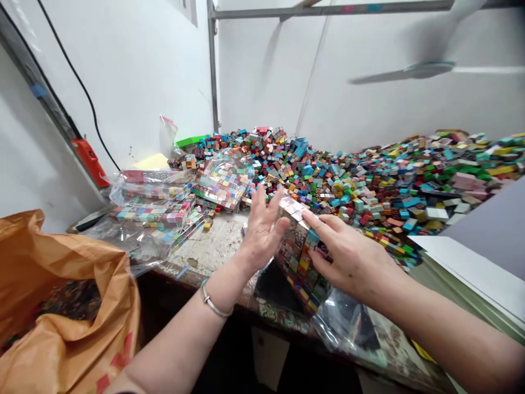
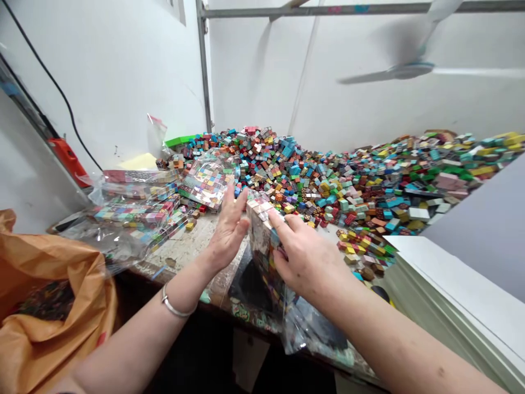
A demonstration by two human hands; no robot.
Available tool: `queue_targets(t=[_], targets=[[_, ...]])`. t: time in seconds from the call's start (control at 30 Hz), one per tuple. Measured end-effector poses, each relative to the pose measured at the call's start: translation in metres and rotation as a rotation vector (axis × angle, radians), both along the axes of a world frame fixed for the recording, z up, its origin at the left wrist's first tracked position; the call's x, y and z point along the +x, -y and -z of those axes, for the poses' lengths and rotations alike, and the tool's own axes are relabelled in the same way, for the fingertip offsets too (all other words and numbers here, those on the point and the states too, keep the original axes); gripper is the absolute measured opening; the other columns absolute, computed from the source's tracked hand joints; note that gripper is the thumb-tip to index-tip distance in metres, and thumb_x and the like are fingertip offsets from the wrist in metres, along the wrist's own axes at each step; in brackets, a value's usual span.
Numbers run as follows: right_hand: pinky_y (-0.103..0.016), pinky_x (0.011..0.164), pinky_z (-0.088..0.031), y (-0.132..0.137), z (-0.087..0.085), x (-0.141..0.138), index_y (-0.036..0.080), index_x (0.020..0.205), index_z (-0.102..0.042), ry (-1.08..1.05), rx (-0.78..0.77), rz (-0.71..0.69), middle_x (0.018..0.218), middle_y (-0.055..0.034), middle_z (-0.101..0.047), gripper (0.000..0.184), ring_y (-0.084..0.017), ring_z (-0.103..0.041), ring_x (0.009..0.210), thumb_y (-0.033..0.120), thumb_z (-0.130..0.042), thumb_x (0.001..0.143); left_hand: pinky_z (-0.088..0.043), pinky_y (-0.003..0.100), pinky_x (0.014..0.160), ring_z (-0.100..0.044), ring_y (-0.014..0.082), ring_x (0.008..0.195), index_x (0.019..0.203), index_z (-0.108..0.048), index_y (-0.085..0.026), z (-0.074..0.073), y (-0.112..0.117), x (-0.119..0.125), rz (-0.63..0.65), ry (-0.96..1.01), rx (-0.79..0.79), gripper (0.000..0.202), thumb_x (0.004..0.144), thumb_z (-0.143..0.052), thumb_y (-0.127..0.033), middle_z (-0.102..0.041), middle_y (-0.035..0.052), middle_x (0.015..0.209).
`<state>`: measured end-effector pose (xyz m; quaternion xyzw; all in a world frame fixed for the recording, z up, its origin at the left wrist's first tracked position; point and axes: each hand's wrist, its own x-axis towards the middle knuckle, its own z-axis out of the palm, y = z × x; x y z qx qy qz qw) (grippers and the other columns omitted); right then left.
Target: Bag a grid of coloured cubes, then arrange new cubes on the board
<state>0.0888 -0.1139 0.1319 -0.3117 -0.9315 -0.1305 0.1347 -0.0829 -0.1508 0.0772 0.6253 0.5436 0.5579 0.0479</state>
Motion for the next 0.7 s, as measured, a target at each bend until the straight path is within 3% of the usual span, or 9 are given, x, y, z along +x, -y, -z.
queue_targets(t=[0.1,0.23,0.3,0.4,0.5,0.6,0.63,0.7], targets=[[-0.038,0.079,-0.048,-0.004,0.002,0.004,0.017,0.134,-0.033,-0.041,-0.013,-0.038,0.117,-0.0119,-0.049,0.059,-0.026,-0.054,0.098,0.025,-0.045,0.077,-0.005,0.040,0.111,-0.011,0.0218,0.135,0.125,-0.047,-0.030,-0.017,-0.015,0.006,0.066,-0.221,0.047,0.042,0.092,-0.027,-0.046,-0.021,-0.0036,0.146],[-0.041,0.092,-0.041,-0.007,0.011,0.016,0.013,0.133,-0.029,-0.222,-0.029,-0.068,0.126,-0.0151,-0.042,0.064,-0.029,-0.042,0.116,0.033,-0.051,0.076,-0.024,0.034,0.107,-0.036,0.0166,0.124,0.119,-0.053,-0.021,-0.014,-0.021,0.013,0.096,-0.293,0.070,0.038,0.093,-0.031,-0.038,-0.045,0.0041,0.131],[-0.044,0.089,-0.043,-0.006,0.018,0.022,0.011,0.132,-0.029,-0.317,-0.080,0.016,0.123,-0.0175,-0.045,0.072,-0.031,-0.045,0.113,0.041,-0.056,0.073,-0.027,0.035,0.106,-0.038,0.0172,0.122,0.118,-0.053,-0.021,-0.012,-0.020,0.012,0.094,-0.309,0.084,0.035,0.092,-0.035,-0.036,-0.048,0.0052,0.127],[-0.040,0.073,-0.050,-0.001,0.025,0.027,0.016,0.121,-0.037,-0.416,-0.238,0.132,0.106,-0.0135,-0.057,0.063,-0.029,-0.059,0.091,0.043,-0.060,0.069,-0.028,0.036,0.105,-0.040,0.0176,0.121,0.116,-0.054,-0.022,-0.010,-0.017,0.007,0.142,-0.267,0.130,0.032,0.091,-0.039,-0.036,-0.049,0.0055,0.126],[-0.035,0.067,-0.051,0.002,0.028,0.028,0.021,0.117,-0.037,-0.441,-0.390,0.132,0.097,-0.0080,-0.061,0.055,-0.024,-0.062,0.080,0.039,-0.060,0.071,-0.025,0.036,0.107,-0.035,0.0191,0.125,0.119,-0.051,-0.022,-0.003,-0.018,0.004,0.238,-0.071,0.185,0.034,0.089,-0.045,-0.037,-0.042,0.0067,0.133],[-0.035,0.073,-0.049,0.002,0.029,0.029,0.022,0.118,-0.036,-0.477,-0.473,0.086,0.099,-0.0075,-0.060,0.053,-0.023,-0.061,0.083,0.037,-0.058,0.072,-0.027,0.038,0.105,-0.028,0.0233,0.129,0.135,-0.027,-0.022,0.010,-0.022,0.004,0.292,0.337,0.175,0.068,0.079,-0.058,-0.044,-0.028,0.0107,0.141],[-0.035,0.074,-0.049,0.002,0.029,0.029,0.022,0.118,-0.036,-0.504,-0.493,0.071,0.100,-0.0074,-0.060,0.052,-0.023,-0.060,0.085,0.036,-0.058,0.073,-0.030,0.038,0.103,-0.032,0.0238,0.127,0.136,-0.021,-0.021,0.015,-0.024,0.004,0.348,0.468,0.115,0.075,0.077,-0.061,-0.046,-0.031,0.0118,0.140],[-0.034,0.076,-0.048,0.001,0.029,0.032,0.022,0.117,-0.037,-0.564,-0.526,0.034,0.103,-0.0071,-0.058,0.050,-0.022,-0.058,0.088,0.036,-0.058,0.073,-0.039,0.036,0.094,-0.046,0.0244,0.115,0.131,-0.029,-0.018,0.022,-0.028,0.006,0.505,0.629,-0.056,0.072,0.074,-0.063,-0.046,-0.047,0.0127,0.127]])
